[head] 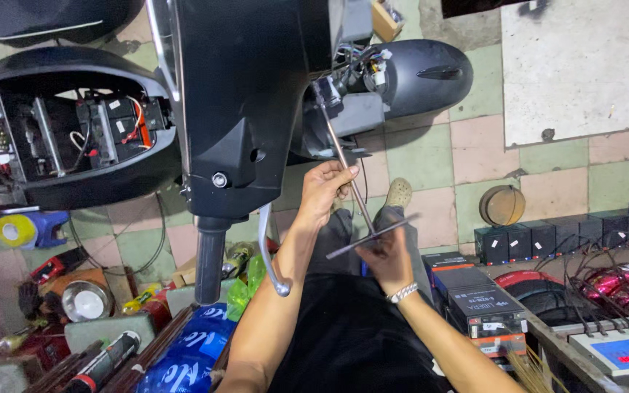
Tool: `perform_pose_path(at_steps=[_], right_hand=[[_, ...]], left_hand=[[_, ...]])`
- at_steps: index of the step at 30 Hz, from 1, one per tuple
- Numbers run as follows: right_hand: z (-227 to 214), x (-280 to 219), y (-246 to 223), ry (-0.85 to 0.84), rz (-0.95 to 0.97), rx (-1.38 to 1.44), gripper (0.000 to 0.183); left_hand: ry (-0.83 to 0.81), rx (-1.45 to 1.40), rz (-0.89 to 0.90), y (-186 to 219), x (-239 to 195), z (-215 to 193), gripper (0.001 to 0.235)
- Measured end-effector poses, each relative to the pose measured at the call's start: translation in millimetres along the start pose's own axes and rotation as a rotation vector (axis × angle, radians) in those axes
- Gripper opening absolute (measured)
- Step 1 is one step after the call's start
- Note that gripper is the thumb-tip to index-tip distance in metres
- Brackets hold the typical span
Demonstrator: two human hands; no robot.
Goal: The person works on the front assembly of a scooter, using a T-handle wrench to tighten bolts on the headlight housing and a screwdriver to adjust internal components. They also handle a small cylindrical part and connect a white electrical connector to the wiring harness.
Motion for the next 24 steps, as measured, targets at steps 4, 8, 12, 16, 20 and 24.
perform_pose_path(at_steps=[4,8,12,16,20,24], right_hand=[[15.2,-10.3,-37.6,0.142,-0.002,-0.321,0.076],[10.1,-9.6,-53.0,0.336,-0.172,-0.171,0.075],[13.0,-9.7,-28.3,0.164,0.081,-0.148,0.040],[13.1,3.0,-2.5,-0.095,0.527,0.585,0.041],[7.6,0.5,1.9,-0.107,0.587,0.651,0.041],[5.9,-19.4,-29.2,0.034,0.332,-0.149,0.042]], left_hand=[[-0.013,0.041,0.005,7.5,1.1,9.2,0.020],[0.055,0.103,0.004,8.9,-1.1,14.8,0.024],[0.004,0.101,-0.067,10.2,-4.4,11.1,0.023],[-0.220,-0.042,-0.143,18.7,-10.9,-6.1,0.024],[-0.152,0.110,-0.116,14.6,-4.9,-13.6,0.026],[-0.083,0.109,-0.114,7.6,-2.2,-10.4,0.022]])
Point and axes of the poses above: each hand's wrist, its own x-axis towards the middle knuckle, its own z-axis out of the palm, y = z × x, the point moved 2 cm from there along x, towards the middle knuckle, and after that the axes turned 2 degrees about z, right-handed, at the moved point
